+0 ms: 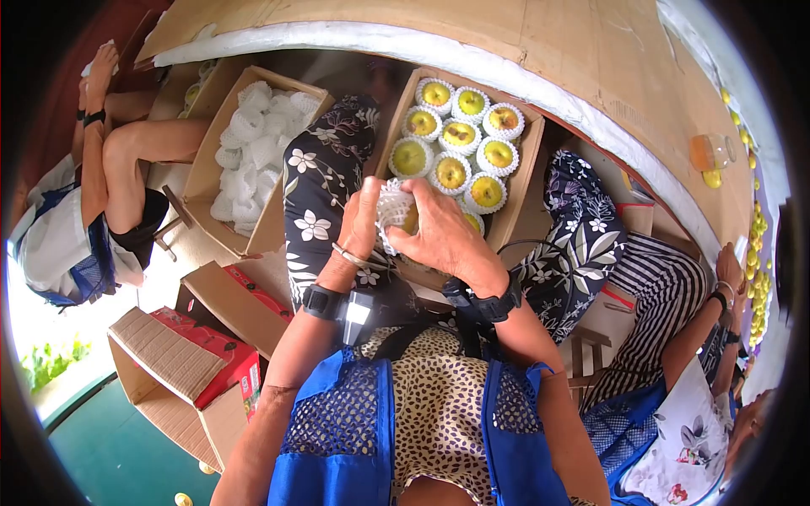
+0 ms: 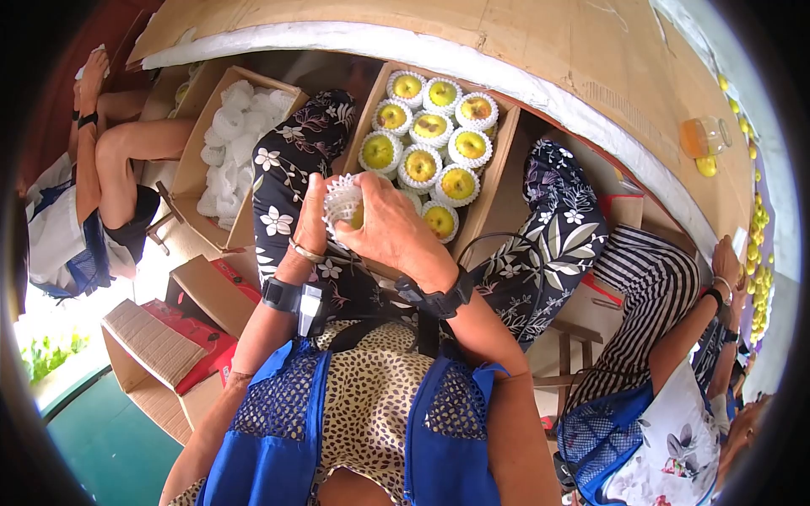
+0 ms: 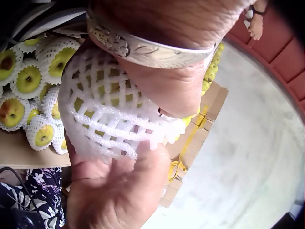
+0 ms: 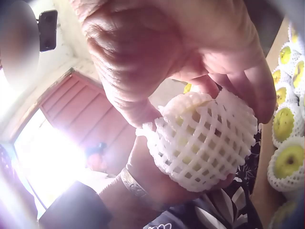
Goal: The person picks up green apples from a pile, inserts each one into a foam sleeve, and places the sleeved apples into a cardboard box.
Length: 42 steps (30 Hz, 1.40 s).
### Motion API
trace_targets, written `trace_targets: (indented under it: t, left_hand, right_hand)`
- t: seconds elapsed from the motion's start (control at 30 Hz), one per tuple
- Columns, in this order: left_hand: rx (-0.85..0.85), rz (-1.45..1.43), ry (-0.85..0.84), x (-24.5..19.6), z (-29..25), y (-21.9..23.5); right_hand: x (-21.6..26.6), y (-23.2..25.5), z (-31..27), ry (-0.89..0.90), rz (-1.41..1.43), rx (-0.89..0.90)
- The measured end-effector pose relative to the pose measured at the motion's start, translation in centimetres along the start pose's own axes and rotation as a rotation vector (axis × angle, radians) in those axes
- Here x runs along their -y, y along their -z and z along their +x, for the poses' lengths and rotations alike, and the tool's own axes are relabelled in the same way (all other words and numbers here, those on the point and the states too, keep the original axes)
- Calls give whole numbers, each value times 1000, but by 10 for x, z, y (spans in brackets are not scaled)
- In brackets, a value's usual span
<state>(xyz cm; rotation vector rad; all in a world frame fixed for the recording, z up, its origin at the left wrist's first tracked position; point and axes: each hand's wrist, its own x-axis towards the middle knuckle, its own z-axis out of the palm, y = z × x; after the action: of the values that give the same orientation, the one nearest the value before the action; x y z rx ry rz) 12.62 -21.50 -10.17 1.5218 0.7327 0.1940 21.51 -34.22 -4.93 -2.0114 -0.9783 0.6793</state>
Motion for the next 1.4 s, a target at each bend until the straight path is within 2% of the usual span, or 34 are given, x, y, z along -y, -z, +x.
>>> trace_targets:
  t: [0.07,0.17,0.2,0.3,0.37,0.43,0.47,0.57,0.77,0.9,0.93,0.97,1.07,1.13,1.17,1.2,1.23,1.27,1.33,1.4]
  left_hand:
    - [93,209,-44,-11,-1,2]
    - [66,-171,76,-2,0,-3]
    - [113,-376,91,-3,-1,-2]
    - [279,-733,97,-12,-2,-3]
    - [292,-621,27,-15,0,-6]
    - [335,-970,238,-20,-3,-4]
    - [364,-675,20,-2,5,-1]
    - [382,-1163,233,19,10,5]
    - [299,-1175,397,15,10,11]
    - [222,-1167,485,0,6,15]
    - [297,-1162,456,7,10,18]
    - [244,-1148,479,7,10,18]
    - [89,-1099,545,-2,7,14]
    - [-12,-1066,595,-4,3,8]
    - [5,-1117,546,-1,1,5]
    - [22,-1168,492,-1,0,2]
    - [39,-1217,436,-3,0,-2]
    - [-73,-1214,483,-7,1,-5]
    - [-103,-1190,467,-10,5,-1]
    - [-125,-1151,452,-8,8,1]
  right_hand:
    - [-3,0,0,59,1,-3]
    - [-10,3,2,115,86,-31]
    - [-14,5,2,127,127,-44]
    - [-27,10,-1,44,384,-13]
    - [-35,7,-4,-45,598,4]
    - [-42,4,-6,-61,734,-19]
    - [-45,4,-8,-76,765,-8]
    - [-39,-3,-9,22,730,-92]
    - [-35,3,-6,344,173,-192]
    - [-30,5,-5,405,104,-156]
    - [-31,5,-4,410,92,-131]
    - [-32,5,-2,417,80,-105]
    - [-35,1,2,486,-14,-191]
    - [-33,-1,4,398,-77,-333]
    - [-32,-2,5,353,-109,-401]
    - [-29,-2,8,258,37,-422]
    - [-27,-4,9,284,47,-418]
    - [-25,-6,9,310,59,-415]
    - [-22,-13,5,350,92,-382]
    - [-22,-7,2,219,171,-288]
